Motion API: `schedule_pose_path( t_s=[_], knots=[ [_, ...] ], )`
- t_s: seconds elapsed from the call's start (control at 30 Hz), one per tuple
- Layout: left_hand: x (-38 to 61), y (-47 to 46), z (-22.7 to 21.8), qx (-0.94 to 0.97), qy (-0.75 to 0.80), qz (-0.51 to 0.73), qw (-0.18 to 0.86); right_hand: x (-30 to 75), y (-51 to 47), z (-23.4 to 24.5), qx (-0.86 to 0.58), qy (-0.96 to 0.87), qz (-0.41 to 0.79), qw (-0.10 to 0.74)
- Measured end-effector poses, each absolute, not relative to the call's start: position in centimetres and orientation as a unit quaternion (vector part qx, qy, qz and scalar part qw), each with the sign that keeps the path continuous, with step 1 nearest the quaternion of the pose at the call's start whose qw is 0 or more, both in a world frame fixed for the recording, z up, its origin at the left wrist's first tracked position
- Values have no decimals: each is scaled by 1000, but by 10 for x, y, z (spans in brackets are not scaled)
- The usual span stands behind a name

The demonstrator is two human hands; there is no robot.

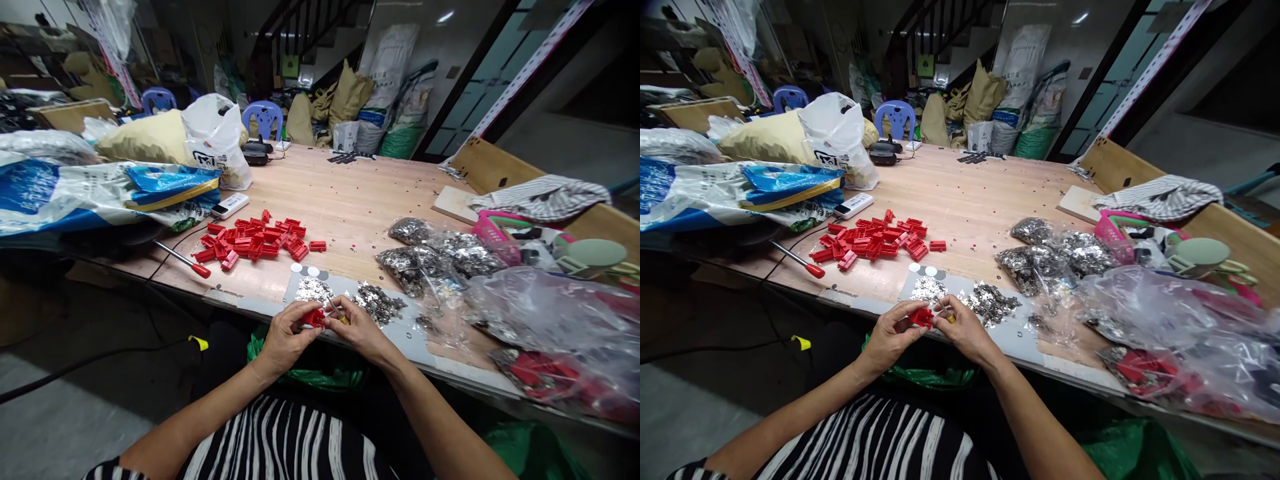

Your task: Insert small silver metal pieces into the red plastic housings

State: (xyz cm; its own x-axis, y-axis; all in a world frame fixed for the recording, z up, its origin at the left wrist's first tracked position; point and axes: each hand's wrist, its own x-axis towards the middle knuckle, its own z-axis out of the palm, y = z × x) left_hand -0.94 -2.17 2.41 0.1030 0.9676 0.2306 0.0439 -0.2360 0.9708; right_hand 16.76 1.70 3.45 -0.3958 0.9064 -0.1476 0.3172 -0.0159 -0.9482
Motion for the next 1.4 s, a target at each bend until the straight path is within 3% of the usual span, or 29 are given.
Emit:
schedule_pose_path(
  t_s=[0.17,0.4,0.73,0.9,1.03,1.23,1.4],
  knots=[
    [-8,-24,29,624,416,506,427,166,13,38,-496,-635,517,287],
    [-7,-23,28,456,398,515,607,167,6,46,-491,-576,573,314],
    [-2,-24,23,392,341,530,670,169,-4,41,-461,-562,610,316],
    [0,-25,23,461,306,528,645,164,-2,39,-443,-553,634,311],
    [-5,-23,22,508,325,515,609,164,1,39,-468,-613,551,318],
    [-20,-10,22,641,468,439,421,174,3,31,-495,-707,423,278],
    [-27,1,17,725,449,379,359,176,-1,29,-535,-749,298,251]
  ],
)
